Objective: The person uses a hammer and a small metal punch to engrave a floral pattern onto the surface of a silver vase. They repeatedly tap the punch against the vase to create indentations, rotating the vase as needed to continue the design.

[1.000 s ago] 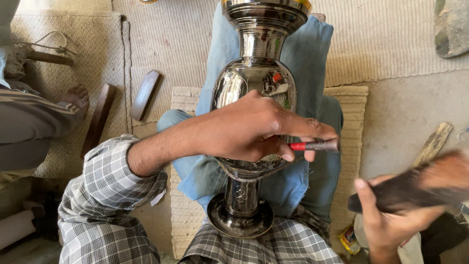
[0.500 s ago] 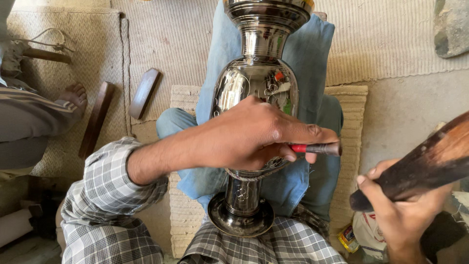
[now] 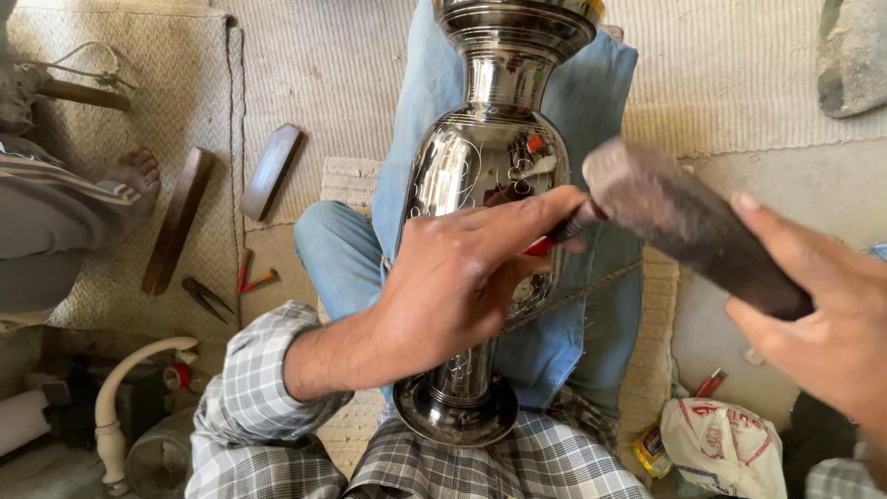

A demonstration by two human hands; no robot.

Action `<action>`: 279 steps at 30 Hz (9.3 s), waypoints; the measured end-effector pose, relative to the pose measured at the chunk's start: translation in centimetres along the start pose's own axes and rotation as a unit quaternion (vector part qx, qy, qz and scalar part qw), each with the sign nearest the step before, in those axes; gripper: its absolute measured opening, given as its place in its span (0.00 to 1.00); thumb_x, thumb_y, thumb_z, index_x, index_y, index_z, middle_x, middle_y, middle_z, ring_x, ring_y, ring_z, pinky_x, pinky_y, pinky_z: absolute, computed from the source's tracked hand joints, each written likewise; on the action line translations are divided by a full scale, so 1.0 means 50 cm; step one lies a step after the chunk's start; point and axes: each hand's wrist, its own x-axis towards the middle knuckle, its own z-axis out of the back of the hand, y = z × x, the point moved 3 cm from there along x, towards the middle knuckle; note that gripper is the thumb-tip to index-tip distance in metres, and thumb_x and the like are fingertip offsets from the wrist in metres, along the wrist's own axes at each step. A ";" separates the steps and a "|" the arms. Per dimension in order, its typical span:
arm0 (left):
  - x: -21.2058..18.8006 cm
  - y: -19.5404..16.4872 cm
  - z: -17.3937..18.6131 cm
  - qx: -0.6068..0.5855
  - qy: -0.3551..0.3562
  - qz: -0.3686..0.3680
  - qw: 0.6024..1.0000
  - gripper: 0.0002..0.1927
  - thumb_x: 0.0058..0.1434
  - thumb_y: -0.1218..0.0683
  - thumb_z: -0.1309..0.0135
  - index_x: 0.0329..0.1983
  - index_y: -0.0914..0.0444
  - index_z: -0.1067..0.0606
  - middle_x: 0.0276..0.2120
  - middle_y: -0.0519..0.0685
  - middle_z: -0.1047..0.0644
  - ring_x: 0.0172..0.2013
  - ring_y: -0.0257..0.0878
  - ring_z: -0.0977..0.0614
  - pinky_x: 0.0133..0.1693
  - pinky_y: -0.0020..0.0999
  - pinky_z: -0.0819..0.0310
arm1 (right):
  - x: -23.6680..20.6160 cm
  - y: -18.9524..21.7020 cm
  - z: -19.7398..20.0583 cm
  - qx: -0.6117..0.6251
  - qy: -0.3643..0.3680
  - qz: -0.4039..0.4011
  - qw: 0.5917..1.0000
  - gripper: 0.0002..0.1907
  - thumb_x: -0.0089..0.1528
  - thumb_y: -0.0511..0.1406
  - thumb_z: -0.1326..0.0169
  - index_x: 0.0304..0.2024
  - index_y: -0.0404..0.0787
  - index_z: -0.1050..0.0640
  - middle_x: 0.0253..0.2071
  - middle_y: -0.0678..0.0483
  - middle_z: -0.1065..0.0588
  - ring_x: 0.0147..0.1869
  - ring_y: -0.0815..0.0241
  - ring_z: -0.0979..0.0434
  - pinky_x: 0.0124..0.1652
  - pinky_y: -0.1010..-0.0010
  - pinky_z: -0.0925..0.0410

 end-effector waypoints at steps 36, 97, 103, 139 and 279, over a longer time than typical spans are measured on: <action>-0.064 0.009 -0.013 -0.032 -0.166 0.057 0.984 0.22 0.64 0.67 0.39 0.60 0.68 0.30 0.47 0.51 0.16 0.27 0.28 0.16 0.28 0.25 0.22 | 0.115 0.025 0.073 -0.048 0.127 -0.002 0.991 0.46 0.53 0.22 0.44 0.75 0.47 0.36 0.44 0.48 0.21 0.35 0.59 0.20 0.35 0.71 0.28; 0.083 0.048 -0.047 -0.145 0.500 -0.246 0.817 0.28 0.65 0.58 0.43 0.69 0.51 0.30 0.50 0.36 0.15 0.29 0.31 0.17 0.27 0.34 0.29 | -0.248 0.071 -0.231 0.107 -0.334 -0.091 0.932 0.23 0.62 0.21 0.39 0.50 0.31 0.40 0.38 0.49 0.28 0.37 0.57 0.25 0.42 0.68 0.30; 0.068 0.050 -0.029 -0.123 0.279 -0.128 0.944 0.25 0.65 0.63 0.45 0.65 0.54 0.28 0.55 0.40 0.18 0.41 0.30 0.13 0.29 0.27 0.25 | -0.255 0.057 -0.238 0.164 -0.303 -0.153 0.926 0.22 0.64 0.21 0.37 0.53 0.31 0.35 0.39 0.50 0.27 0.40 0.59 0.26 0.44 0.70 0.30; -0.041 0.040 0.012 -0.096 -0.014 -0.002 0.995 0.30 0.68 0.67 0.41 0.71 0.60 0.33 0.55 0.46 0.17 0.52 0.35 0.12 0.39 0.25 0.13 | -0.029 -0.053 0.012 0.145 0.013 -0.291 0.945 0.09 0.65 0.28 0.40 0.39 0.36 0.30 0.30 0.51 0.28 0.33 0.62 0.26 0.32 0.66 0.31; 0.083 0.006 -0.024 -0.076 0.307 -0.303 0.899 0.26 0.62 0.66 0.43 0.62 0.53 0.25 0.48 0.43 0.16 0.42 0.36 0.13 0.26 0.35 0.26 | -0.255 0.078 -0.312 0.139 -0.374 -0.099 0.912 0.17 0.69 0.24 0.40 0.51 0.39 0.35 0.42 0.53 0.30 0.43 0.63 0.26 0.48 0.74 0.29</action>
